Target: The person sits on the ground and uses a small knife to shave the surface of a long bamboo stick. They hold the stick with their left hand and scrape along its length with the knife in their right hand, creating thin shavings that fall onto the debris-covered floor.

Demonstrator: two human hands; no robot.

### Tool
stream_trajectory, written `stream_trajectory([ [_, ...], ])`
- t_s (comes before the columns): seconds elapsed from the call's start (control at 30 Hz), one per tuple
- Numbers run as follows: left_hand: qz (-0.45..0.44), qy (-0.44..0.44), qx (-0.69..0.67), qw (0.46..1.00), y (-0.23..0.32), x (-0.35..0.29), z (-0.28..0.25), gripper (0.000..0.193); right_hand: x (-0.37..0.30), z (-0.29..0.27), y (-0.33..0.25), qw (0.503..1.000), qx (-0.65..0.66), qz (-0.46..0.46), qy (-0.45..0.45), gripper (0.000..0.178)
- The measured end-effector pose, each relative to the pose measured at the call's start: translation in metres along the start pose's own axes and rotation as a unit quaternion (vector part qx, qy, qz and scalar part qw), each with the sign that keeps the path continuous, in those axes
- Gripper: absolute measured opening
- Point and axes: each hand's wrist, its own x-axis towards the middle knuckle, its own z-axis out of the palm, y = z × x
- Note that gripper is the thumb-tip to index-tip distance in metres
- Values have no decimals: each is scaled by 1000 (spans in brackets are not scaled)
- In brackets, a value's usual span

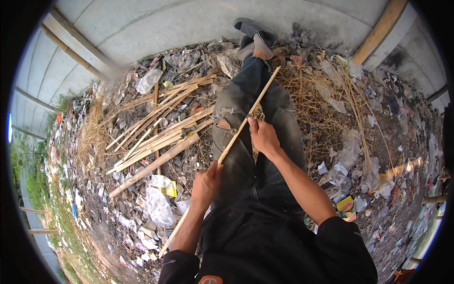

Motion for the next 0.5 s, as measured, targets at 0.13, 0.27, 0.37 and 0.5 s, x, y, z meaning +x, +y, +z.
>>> stream_trajectory([
  [0.13,1,-30,19,999,4,9,-1,29,-26,37,14,995,23,-84,43,62],
  [0.27,-10,-23,19,999,4,7,5,29,-66,33,-5,996,9,-55,-75,60],
  [0.37,-2,-11,0,1000,-1,6,7,29,-78,35,-13,989,-10,-69,-132,60],
  [0.5,-9,-1,-23,1000,4,3,5,30,-73,31,-11,981,73,-107,-143,61],
])
